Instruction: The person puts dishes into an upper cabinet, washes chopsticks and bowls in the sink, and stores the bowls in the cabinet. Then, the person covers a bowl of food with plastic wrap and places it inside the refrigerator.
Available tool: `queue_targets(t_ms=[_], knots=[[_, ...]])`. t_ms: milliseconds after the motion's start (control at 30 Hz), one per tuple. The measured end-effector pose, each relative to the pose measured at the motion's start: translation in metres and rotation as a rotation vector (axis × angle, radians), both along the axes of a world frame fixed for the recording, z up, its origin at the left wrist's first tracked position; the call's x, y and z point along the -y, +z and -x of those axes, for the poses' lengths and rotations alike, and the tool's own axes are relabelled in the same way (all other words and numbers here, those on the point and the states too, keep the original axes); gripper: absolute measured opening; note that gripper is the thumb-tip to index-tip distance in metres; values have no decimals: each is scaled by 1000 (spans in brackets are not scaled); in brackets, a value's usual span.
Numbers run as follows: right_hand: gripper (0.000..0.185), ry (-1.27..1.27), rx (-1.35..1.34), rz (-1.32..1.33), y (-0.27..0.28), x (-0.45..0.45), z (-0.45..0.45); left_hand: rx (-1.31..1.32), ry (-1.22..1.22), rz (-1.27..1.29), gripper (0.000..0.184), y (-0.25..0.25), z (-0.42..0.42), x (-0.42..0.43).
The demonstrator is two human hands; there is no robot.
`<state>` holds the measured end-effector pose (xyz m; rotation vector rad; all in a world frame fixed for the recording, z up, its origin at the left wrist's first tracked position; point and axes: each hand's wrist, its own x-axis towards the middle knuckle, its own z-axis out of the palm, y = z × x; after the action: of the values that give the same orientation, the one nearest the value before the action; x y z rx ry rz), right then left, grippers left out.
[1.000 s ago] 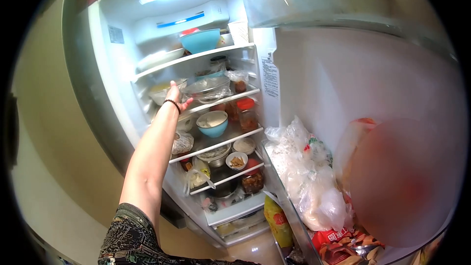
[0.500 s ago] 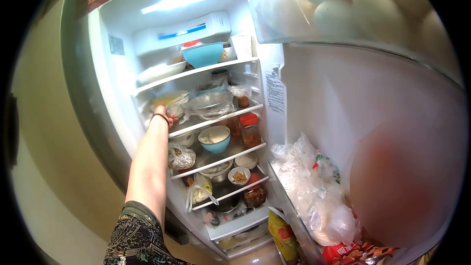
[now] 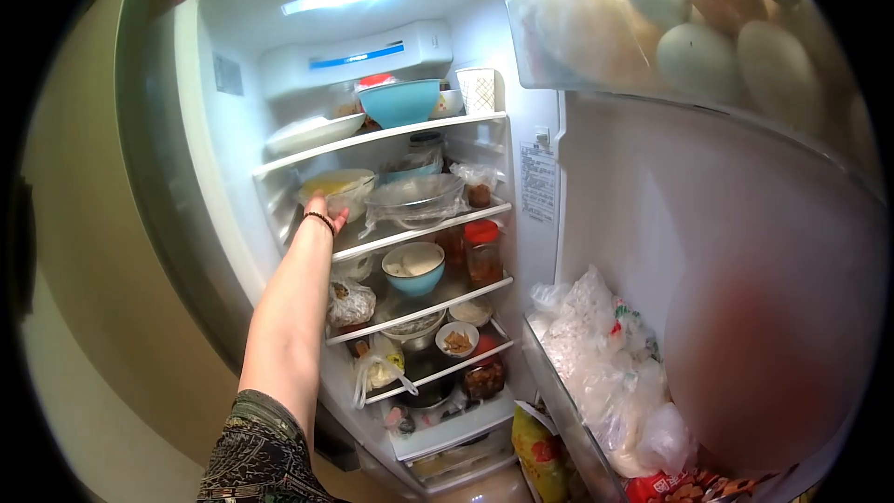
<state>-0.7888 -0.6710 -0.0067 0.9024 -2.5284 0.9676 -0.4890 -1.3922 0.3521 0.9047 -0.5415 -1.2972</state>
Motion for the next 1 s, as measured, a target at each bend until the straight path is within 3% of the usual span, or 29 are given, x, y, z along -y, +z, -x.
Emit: queue_targets(t_ms=[233, 300, 400, 533, 600, 667, 733, 833, 867, 933, 1000], knots=[[26, 6, 89, -57, 29, 12, -16, 35, -57, 22, 40, 4, -9, -12], [23, 53, -22, 93, 61, 25, -26, 53, -54, 38, 40, 5, -11, -18], [22, 10, -100, -76, 22, 8, -9, 74, -67, 73, 43, 5, -11, -26], [24, -24, -121, -65, 2, 3, 1, 20, -188, 114, 57, -1, -5, -40], [24, -8, -107, -72, 0, 1, 2, 12, 9, 49, 54, -5, 12, -60], [24, -2, -90, -73, -1, 0, 2, 148, 1, 121, 52, -16, 30, -84], [25, 4, -83, -68, -3, 1, 1, 1094, 493, 866, 47, -30, 50, -95], [25, 16, -68, -65, -3, 1, -2, 1622, 769, 1385, 53, -22, 78, -133], [25, 15, -62, -63, -3, 1, -2, 1617, 762, 1389, 53, -22, 80, -127], [26, 16, -51, -56, -4, -4, -2, 1853, 568, 1352, 49, -25, 77, -112], [26, 20, -45, -57, -7, -5, 1, 1890, 583, 1343, 45, -20, 73, -117]])
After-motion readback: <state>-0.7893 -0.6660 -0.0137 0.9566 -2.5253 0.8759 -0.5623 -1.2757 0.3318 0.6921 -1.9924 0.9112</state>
